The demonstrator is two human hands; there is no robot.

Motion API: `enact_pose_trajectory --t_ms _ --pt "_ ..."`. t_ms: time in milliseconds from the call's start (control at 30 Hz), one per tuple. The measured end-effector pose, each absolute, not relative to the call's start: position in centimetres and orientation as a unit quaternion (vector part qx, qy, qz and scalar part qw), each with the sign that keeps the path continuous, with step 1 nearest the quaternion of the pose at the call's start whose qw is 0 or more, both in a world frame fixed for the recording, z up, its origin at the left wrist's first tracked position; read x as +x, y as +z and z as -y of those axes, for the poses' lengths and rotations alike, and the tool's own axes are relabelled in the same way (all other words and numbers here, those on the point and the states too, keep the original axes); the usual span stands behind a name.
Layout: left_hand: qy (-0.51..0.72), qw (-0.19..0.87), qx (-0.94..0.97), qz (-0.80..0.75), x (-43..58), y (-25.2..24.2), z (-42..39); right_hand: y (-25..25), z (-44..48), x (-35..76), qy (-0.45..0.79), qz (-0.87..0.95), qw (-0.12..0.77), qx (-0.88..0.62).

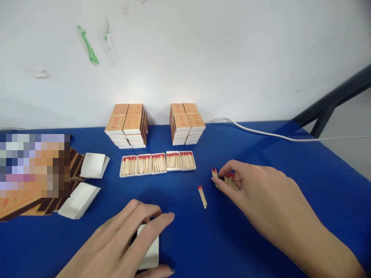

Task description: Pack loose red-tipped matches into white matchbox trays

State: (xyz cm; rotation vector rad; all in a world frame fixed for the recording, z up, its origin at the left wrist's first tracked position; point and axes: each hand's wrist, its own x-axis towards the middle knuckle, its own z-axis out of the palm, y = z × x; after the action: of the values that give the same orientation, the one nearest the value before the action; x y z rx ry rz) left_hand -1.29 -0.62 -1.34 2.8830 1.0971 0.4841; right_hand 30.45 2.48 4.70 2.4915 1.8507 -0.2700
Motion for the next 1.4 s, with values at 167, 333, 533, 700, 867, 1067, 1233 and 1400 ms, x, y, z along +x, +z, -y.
enact_pose_trajectory --t_ms 167,333,533,700,867,1067,1233,1400 --pt "0.152 0.019 0.918 -0.365 -1.1 -1.3 1.0 4.6 -2.5 30.4 -0.104 -0.605 0.004 0.789" --pt "0.163 0.013 0.921 -0.354 -1.2 -1.2 0.6 4.4 -2.1 30.2 -0.122 -0.623 -0.013 0.773" --pt "0.167 0.006 0.925 -0.342 -1.1 -1.0 0.5 4.3 -1.2 30.2 -0.137 -0.651 -0.015 0.747" --pt "0.157 -0.002 0.923 -0.351 -1.1 -1.0 0.6 4.3 -0.7 30.3 -0.149 -0.704 -0.039 0.693" --pt "0.163 -0.005 0.925 -0.343 -1.1 -1.0 0.5 4.8 -0.7 30.3 -0.159 -0.698 -0.038 0.697" --pt "0.148 0.001 0.923 -0.356 -1.1 -0.9 0.8 4.5 -1.0 30.3 -0.149 -0.686 -0.053 0.711" --pt "0.149 0.003 0.924 -0.353 -1.0 -0.8 0.8 4.2 -0.9 30.2 -0.143 -0.688 -0.047 0.710" --pt "0.150 -0.004 0.926 -0.347 -1.1 -1.0 0.5 4.3 -0.8 30.1 -0.156 -0.696 -0.042 0.699"
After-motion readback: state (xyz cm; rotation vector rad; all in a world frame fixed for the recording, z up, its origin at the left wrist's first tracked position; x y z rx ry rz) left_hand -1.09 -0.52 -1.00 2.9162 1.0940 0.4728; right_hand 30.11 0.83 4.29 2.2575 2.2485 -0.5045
